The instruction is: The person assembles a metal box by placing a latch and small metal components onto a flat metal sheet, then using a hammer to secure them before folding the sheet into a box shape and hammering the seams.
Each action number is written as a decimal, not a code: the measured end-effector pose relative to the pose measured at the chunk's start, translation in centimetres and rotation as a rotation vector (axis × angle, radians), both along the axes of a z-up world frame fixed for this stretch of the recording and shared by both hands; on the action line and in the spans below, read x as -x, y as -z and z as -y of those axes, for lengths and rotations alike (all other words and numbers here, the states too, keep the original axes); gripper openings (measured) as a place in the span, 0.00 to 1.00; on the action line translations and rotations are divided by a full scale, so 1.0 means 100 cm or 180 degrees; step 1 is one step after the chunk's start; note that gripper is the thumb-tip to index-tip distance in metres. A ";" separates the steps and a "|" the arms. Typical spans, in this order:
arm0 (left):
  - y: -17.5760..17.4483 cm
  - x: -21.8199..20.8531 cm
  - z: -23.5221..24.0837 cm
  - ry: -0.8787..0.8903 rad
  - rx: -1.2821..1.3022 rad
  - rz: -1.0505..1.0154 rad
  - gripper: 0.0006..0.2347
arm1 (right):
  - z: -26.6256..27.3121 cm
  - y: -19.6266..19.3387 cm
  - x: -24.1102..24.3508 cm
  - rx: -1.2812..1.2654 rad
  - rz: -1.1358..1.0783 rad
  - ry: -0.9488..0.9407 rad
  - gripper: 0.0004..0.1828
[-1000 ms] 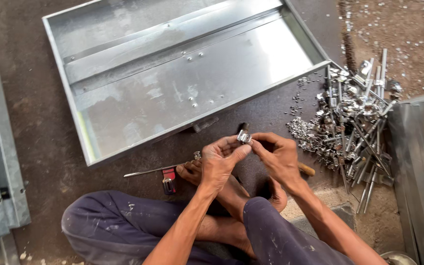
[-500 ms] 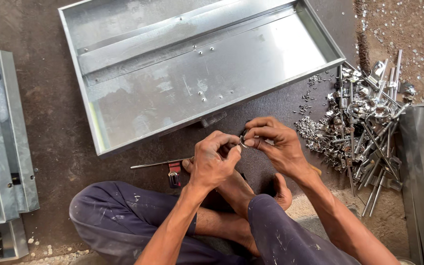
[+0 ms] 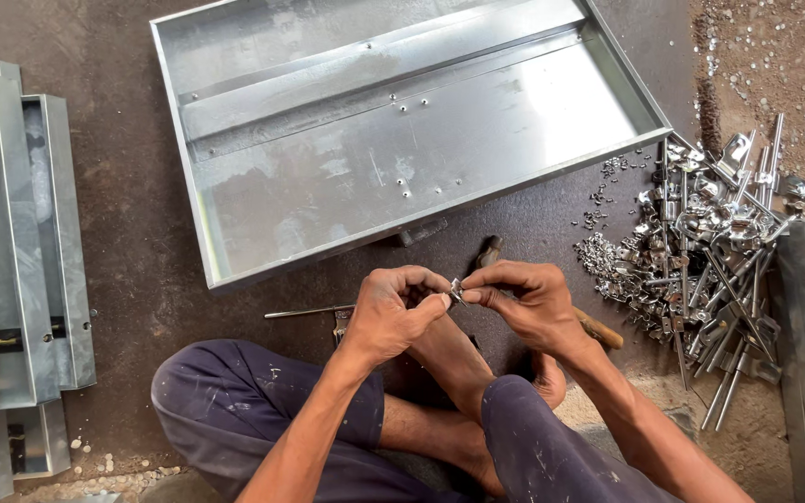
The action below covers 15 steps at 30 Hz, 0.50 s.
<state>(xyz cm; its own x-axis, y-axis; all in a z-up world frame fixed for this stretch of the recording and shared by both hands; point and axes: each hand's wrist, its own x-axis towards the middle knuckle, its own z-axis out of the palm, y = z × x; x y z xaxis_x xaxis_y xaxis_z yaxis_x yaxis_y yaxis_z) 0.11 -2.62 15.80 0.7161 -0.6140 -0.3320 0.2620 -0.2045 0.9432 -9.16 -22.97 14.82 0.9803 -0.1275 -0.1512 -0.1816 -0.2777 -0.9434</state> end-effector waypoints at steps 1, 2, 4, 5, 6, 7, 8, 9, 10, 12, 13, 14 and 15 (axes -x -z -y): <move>0.000 0.001 0.000 -0.0035 0.0023 -0.0063 0.06 | -0.002 -0.001 0.000 0.0099 0.0058 -0.0019 0.08; 0.000 0.001 -0.001 -0.0082 0.0043 -0.0120 0.06 | -0.004 -0.002 -0.002 0.0195 0.0121 -0.0048 0.07; 0.002 0.002 -0.002 -0.0129 0.0076 -0.0178 0.06 | -0.009 -0.002 -0.004 0.0330 0.0092 -0.0047 0.07; 0.004 0.002 -0.003 -0.0130 0.0089 -0.0179 0.05 | -0.011 -0.002 -0.004 0.0397 0.0074 -0.0047 0.07; 0.006 0.002 -0.003 -0.0125 0.0106 -0.0177 0.05 | -0.011 -0.002 -0.005 0.0451 0.0316 -0.0112 0.07; 0.008 0.002 -0.004 -0.0179 0.0076 -0.0226 0.05 | -0.011 -0.001 -0.006 0.0505 0.0558 -0.0179 0.07; 0.009 0.003 -0.004 -0.0225 0.0047 -0.0276 0.05 | -0.011 -0.001 -0.006 0.0559 0.0799 -0.0238 0.07; 0.009 0.003 -0.005 -0.0270 0.0018 -0.0325 0.05 | -0.010 -0.001 -0.006 0.0710 0.0766 -0.0290 0.07; 0.009 0.003 -0.006 -0.0283 0.0010 -0.0343 0.06 | -0.010 0.000 -0.005 0.0864 0.0732 -0.0342 0.07; 0.008 0.003 -0.006 -0.0314 -0.0008 -0.0380 0.06 | -0.011 0.003 -0.004 0.0637 0.0479 -0.0236 0.06; 0.007 0.002 -0.005 -0.0275 -0.0086 -0.0225 0.06 | -0.012 0.004 -0.003 0.0259 0.0258 -0.0079 0.06; 0.005 0.001 -0.004 -0.0243 -0.0171 -0.0077 0.06 | -0.014 0.006 -0.002 -0.0126 0.0030 0.0071 0.07; 0.003 0.002 -0.004 -0.0211 -0.0256 0.0070 0.06 | -0.016 0.007 0.000 -0.0391 0.0014 0.0105 0.06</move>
<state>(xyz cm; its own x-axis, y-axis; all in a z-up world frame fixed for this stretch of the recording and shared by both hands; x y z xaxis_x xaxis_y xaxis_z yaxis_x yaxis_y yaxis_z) -0.07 -2.22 15.51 0.7619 -0.5370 -0.3620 0.2568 -0.2627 0.9301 -9.16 -21.42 14.15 0.9765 -0.1405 -0.1635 -0.1846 -0.1539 -0.9707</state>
